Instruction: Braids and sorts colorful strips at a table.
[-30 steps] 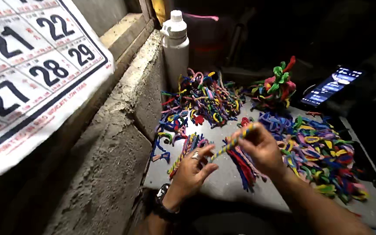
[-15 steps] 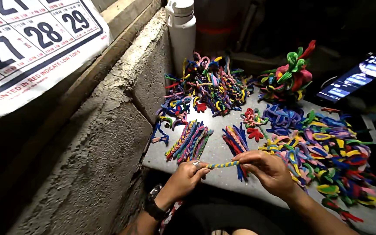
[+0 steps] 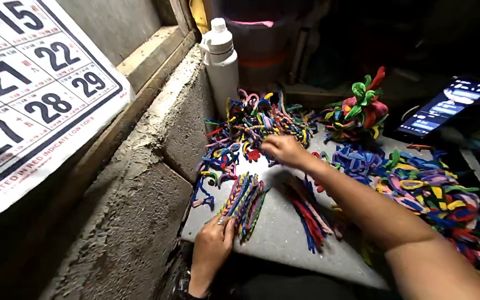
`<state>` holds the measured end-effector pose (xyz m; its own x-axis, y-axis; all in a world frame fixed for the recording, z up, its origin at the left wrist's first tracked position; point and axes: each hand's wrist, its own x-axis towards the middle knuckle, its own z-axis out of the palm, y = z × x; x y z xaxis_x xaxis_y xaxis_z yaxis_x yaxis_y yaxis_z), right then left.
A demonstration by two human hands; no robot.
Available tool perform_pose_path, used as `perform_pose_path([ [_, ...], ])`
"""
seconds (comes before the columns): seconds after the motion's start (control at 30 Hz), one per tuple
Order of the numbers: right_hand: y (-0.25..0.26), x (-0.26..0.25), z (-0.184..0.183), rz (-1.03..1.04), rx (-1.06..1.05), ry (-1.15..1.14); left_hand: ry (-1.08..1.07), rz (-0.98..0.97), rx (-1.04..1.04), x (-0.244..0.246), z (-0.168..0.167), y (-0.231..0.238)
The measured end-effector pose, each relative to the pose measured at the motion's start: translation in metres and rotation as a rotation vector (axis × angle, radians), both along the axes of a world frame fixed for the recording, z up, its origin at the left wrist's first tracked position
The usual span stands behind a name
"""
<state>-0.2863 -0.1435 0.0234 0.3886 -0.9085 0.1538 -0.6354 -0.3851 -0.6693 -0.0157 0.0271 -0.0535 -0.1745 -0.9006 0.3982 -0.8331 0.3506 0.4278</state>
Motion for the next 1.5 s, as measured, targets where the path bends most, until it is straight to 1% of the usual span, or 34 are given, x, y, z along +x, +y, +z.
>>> perform_pose_path([
  [0.03, -0.025, -0.006, -0.002, -0.106, -0.068, 0.003, -0.012, 0.024, 0.017, -0.001, -0.002, 0.000],
  [0.07, -0.045, -0.012, 0.001, -0.215, -0.074, 0.009, -0.021, 0.037, 0.033, -0.001, -0.003, 0.000],
  [0.13, -0.069, -0.017, 0.012, -0.427, -0.029, -0.013, -0.026, 0.051, 0.058, 0.000, -0.004, 0.000],
  [0.17, -0.072, -0.013, 0.023, -0.493, 0.044, -0.020, -0.026, 0.062, 0.056, 0.001, -0.004, 0.000],
  [0.2, -0.070, -0.008, 0.036, -0.514, 0.143, -0.015, -0.031, 0.075, 0.045, 0.002, -0.005, -0.001],
  [0.23, -0.077, -0.008, 0.038, -0.525, 0.184, -0.022, -0.035, 0.086, 0.039, 0.003, -0.005, -0.001],
  [0.3, -0.102, -0.015, 0.018, -0.527, 0.135, -0.037, -0.051, 0.102, 0.046, 0.004, -0.004, -0.001],
  [0.33, -0.108, -0.016, 0.015, -0.510, 0.121, -0.034, -0.064, 0.110, 0.052, 0.005, -0.003, 0.000],
  [0.4, -0.107, -0.020, 0.021, -0.487, 0.079, -0.095, -0.061, 0.118, 0.045, 0.007, 0.002, -0.001],
  [0.47, -0.100, -0.028, 0.033, -0.460, -0.010, -0.254, -0.011, 0.115, 0.004, 0.010, 0.006, -0.002],
  [0.57, -0.065, -0.040, 0.060, -0.373, -0.099, -0.502, 0.168, 0.042, -0.092, 0.007, 0.015, -0.006],
  [0.63, -0.024, -0.042, 0.078, -0.278, -0.106, -0.629, 0.343, -0.064, -0.096, -0.005, 0.025, -0.009],
  [0.7, 0.022, -0.041, 0.087, -0.136, -0.118, -0.706, 0.506, -0.196, -0.065, -0.024, 0.036, -0.014],
  [0.73, 0.047, -0.041, 0.088, -0.058, -0.118, -0.722, 0.576, -0.261, -0.026, -0.034, 0.042, -0.017],
  [0.8, 0.094, -0.042, 0.084, 0.074, -0.108, -0.732, 0.735, -0.401, 0.129, -0.052, 0.054, -0.019],
  [0.9, 0.144, -0.048, 0.069, 0.158, -0.134, -0.751, 0.994, -0.601, 0.364, -0.072, 0.067, -0.013],
  [0.93, 0.155, -0.052, 0.064, 0.165, -0.172, -0.739, 1.014, -0.654, 0.411, -0.074, 0.068, -0.011],
  [1.0, 0.172, -0.064, 0.053, 0.132, -0.297, -0.650, 0.958, -0.703, 0.442, -0.076, 0.066, -0.008],
  [1.07, 0.183, -0.076, 0.042, 0.074, -0.469, -0.448, 0.856, -0.677, 0.423, -0.074, 0.062, -0.007],
  [1.13, 0.192, -0.081, 0.035, 0.058, -0.589, -0.278, 0.805, -0.623, 0.462, -0.069, 0.060, -0.006],
  [1.23, 0.200, -0.081, 0.027, 0.131, -0.647, -0.227, 0.815, -0.646, 0.663, -0.057, 0.062, -0.005],
  [1.3, 0.201, -0.080, 0.025, 0.157, -0.713, -0.180, 0.765, -0.715, 0.812, -0.048, 0.064, -0.004],
  [1.33, 0.200, -0.080, 0.025, 0.149, -0.753, -0.149, 0.727, -0.764, 0.849, -0.045, 0.065, -0.003],
  [1.37, 0.198, -0.080, 0.024, 0.123, -0.787, -0.107, 0.693, -0.824, 0.844, -0.042, 0.066, -0.002],
  [1.4, 0.195, -0.080, 0.023, 0.085, -0.808, -0.060, 0.666, -0.885, 0.789, -0.039, 0.067, -0.001],
  [1.47, 0.187, -0.079, 0.016, 0.002, -0.784, 0.032, 0.638, -0.958, 0.570, -0.035, 0.068, 0.000],
  [1.5, 0.184, -0.078, 0.010, -0.017, -0.718, 0.059, 0.630, -0.941, 0.426, -0.033, 0.070, 0.000],
])
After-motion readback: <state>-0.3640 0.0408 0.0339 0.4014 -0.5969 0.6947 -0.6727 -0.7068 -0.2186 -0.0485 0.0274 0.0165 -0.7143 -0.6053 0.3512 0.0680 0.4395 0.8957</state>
